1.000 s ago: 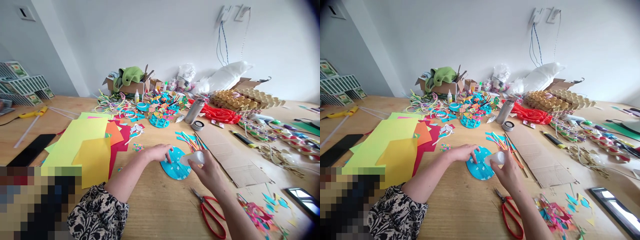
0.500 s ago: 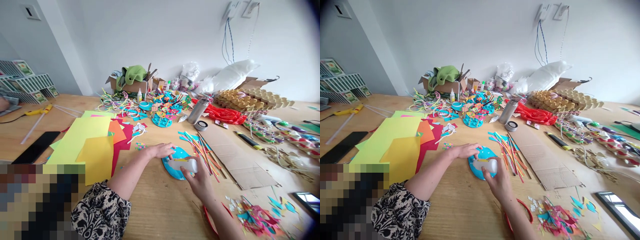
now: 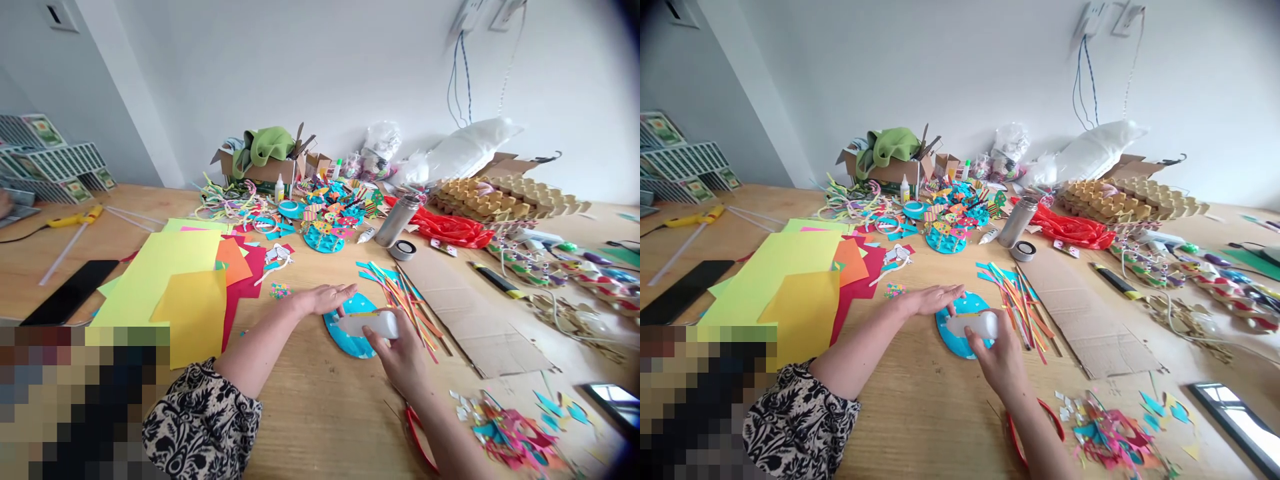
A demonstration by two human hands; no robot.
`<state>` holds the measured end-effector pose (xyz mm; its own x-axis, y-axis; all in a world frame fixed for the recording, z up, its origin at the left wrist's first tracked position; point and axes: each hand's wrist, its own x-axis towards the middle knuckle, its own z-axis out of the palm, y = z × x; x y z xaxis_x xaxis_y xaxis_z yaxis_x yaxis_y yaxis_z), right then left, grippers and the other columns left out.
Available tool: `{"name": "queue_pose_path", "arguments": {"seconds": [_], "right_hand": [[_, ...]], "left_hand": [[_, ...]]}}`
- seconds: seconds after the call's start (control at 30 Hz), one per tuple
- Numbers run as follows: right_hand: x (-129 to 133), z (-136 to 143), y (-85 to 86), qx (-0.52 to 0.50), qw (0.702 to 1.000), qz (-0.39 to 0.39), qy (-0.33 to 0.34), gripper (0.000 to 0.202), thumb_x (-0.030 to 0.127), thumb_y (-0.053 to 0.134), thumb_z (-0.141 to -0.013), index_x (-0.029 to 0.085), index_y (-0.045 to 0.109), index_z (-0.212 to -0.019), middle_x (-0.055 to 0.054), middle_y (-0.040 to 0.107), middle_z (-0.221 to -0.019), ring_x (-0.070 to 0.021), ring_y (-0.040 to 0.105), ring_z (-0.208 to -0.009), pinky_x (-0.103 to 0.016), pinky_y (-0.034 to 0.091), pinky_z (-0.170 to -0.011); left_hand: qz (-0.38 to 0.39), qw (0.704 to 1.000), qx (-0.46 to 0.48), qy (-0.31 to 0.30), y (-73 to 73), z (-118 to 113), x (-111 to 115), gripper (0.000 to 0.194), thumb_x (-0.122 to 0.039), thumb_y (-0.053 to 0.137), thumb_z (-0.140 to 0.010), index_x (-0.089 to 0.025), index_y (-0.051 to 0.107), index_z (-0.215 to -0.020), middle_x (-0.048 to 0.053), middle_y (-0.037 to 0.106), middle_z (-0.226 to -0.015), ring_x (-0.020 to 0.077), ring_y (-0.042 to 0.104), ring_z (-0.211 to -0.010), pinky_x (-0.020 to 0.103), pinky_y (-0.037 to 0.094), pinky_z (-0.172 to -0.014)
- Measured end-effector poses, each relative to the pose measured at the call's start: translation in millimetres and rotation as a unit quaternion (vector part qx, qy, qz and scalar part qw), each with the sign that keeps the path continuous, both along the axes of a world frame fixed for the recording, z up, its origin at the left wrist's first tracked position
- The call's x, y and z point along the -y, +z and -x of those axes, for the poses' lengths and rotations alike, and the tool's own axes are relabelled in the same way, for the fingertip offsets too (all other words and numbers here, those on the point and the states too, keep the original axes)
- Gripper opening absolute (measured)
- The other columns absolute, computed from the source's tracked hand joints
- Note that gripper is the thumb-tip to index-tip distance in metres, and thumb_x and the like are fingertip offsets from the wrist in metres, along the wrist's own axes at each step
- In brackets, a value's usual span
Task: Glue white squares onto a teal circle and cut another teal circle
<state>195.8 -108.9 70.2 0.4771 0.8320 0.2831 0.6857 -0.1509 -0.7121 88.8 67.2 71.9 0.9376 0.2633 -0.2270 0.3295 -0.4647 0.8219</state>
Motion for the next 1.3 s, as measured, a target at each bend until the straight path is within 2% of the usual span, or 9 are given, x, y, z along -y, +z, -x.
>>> {"name": "queue_pose_path", "arguments": {"seconds": [0.17, 0.37, 0.5, 0.67, 0.8, 0.9, 1.03, 1.17, 1.3], "right_hand": [[-4.4, 1.0, -1.0, 0.006, 1.000, -0.010, 0.010, 0.025, 0.041, 0.058, -0.079, 0.021, 0.051, -0.093, -0.001, 0.058, -0.074, -0.0181, 0.053, -0.062, -0.029, 0.042, -0.054], [-6.6, -0.4, -0.8, -0.055, 0.998, 0.001, -0.025, 0.029, 0.047, 0.059, -0.077, 0.021, 0.051, -0.088, 0.000, 0.057, -0.068, -0.0181, 0.053, -0.058, -0.029, 0.042, -0.051], [-9.4, 0.1, -4.8, -0.086, 0.996, 0.004, -0.028, 0.030, 0.049, 0.061, -0.075, 0.021, 0.049, -0.077, 0.001, 0.054, -0.062, -0.0163, 0.050, -0.053, -0.027, 0.039, -0.047], [-9.7, -3.0, -11.2, -0.136, 0.990, -0.005, -0.039, 0.032, 0.051, 0.059, -0.077, 0.021, 0.048, -0.075, 0.003, 0.053, -0.061, -0.0145, 0.049, -0.053, -0.026, 0.039, -0.047], [-2.5, -14.0, -9.9, -0.144, 0.989, 0.012, -0.031, 0.031, 0.050, 0.061, -0.076, 0.020, 0.052, -0.078, 0.002, 0.055, -0.062, -0.0151, 0.051, -0.055, -0.026, 0.042, -0.049], [-0.7, -25.3, -5.2, -0.193, 0.979, -0.011, -0.064, 0.032, 0.050, 0.062, -0.076, 0.020, 0.054, -0.082, -0.001, 0.060, -0.067, -0.0183, 0.059, -0.062, -0.030, 0.049, -0.054], [-9.8, -37.4, -8.8, -0.229, 0.965, -0.054, -0.116, 0.035, 0.050, 0.063, -0.076, 0.019, 0.054, -0.088, -0.003, 0.064, -0.075, -0.0213, 0.066, -0.069, -0.035, 0.055, -0.062], [-10.3, -46.2, -16.8, -0.199, 0.971, -0.021, -0.130, 0.034, 0.048, 0.065, -0.073, 0.018, 0.054, -0.084, -0.003, 0.066, -0.072, -0.0216, 0.066, -0.064, -0.036, 0.055, -0.058], [3.8, -58.8, -9.2, -0.180, 0.971, 0.001, -0.158, 0.032, 0.046, 0.065, -0.071, 0.018, 0.057, -0.084, -0.003, 0.066, -0.069, -0.0234, 0.067, -0.062, -0.033, 0.052, -0.051]], "left_hand": [[0.002, 1.000, -0.007, 0.008, 2.2, 1.8, 0.8, 0.084, -0.069, 0.006, -0.089, -0.011, 0.046, -0.135, 0.009, 0.069, -0.091, 0.0227, 0.056, -0.106, 0.034, 0.035, -0.099], [0.001, 1.000, -0.014, 0.018, 5.1, 2.6, 1.8, 0.085, -0.071, 0.007, -0.087, -0.012, 0.048, -0.133, 0.008, 0.067, -0.092, 0.0228, 0.057, -0.104, 0.035, 0.037, -0.098], [0.006, 1.000, -0.019, 0.015, 5.9, 2.0, 2.5, 0.083, -0.068, 0.007, -0.089, -0.010, 0.049, -0.132, 0.008, 0.069, -0.086, 0.0226, 0.054, -0.113, 0.034, 0.034, -0.101], [0.007, 1.000, -0.019, 0.023, 3.8, 0.7, 2.6, 0.081, -0.066, 0.007, -0.090, -0.011, 0.049, -0.132, 0.009, 0.070, -0.094, 0.0220, 0.059, -0.104, 0.033, 0.036, -0.099], [0.007, 1.000, -0.009, 0.007, 3.3, -0.1, 2.7, 0.081, -0.066, 0.007, -0.091, -0.007, 0.044, -0.134, 0.009, 0.072, -0.084, 0.0215, 0.052, -0.119, 0.034, 0.032, -0.103], [0.001, 1.000, 0.003, -0.005, 5.7, 0.6, 3.7, 0.078, -0.063, 0.006, -0.092, -0.008, 0.047, -0.131, 0.008, 0.073, -0.083, 0.0188, 0.047, -0.125, 0.032, 0.028, -0.106], [-0.023, 1.000, 0.006, -0.010, 11.6, 3.3, 5.7, 0.075, -0.060, 0.006, -0.094, -0.009, 0.052, -0.124, 0.008, 0.074, -0.086, 0.0189, 0.053, -0.116, 0.030, 0.032, -0.103], [-0.055, 0.998, 0.003, -0.020, 15.8, 4.2, 7.5, 0.073, -0.055, 0.002, -0.095, -0.009, 0.056, -0.113, 0.010, 0.074, -0.088, 0.0187, 0.058, -0.105, 0.029, 0.036, -0.098], [-0.093, 0.995, -0.004, -0.028, 17.0, 1.5, 10.0, 0.063, -0.048, 0.007, -0.098, -0.010, 0.055, -0.109, 0.008, 0.075, -0.085, 0.0170, 0.060, -0.101, 0.027, 0.039, -0.094]]}}
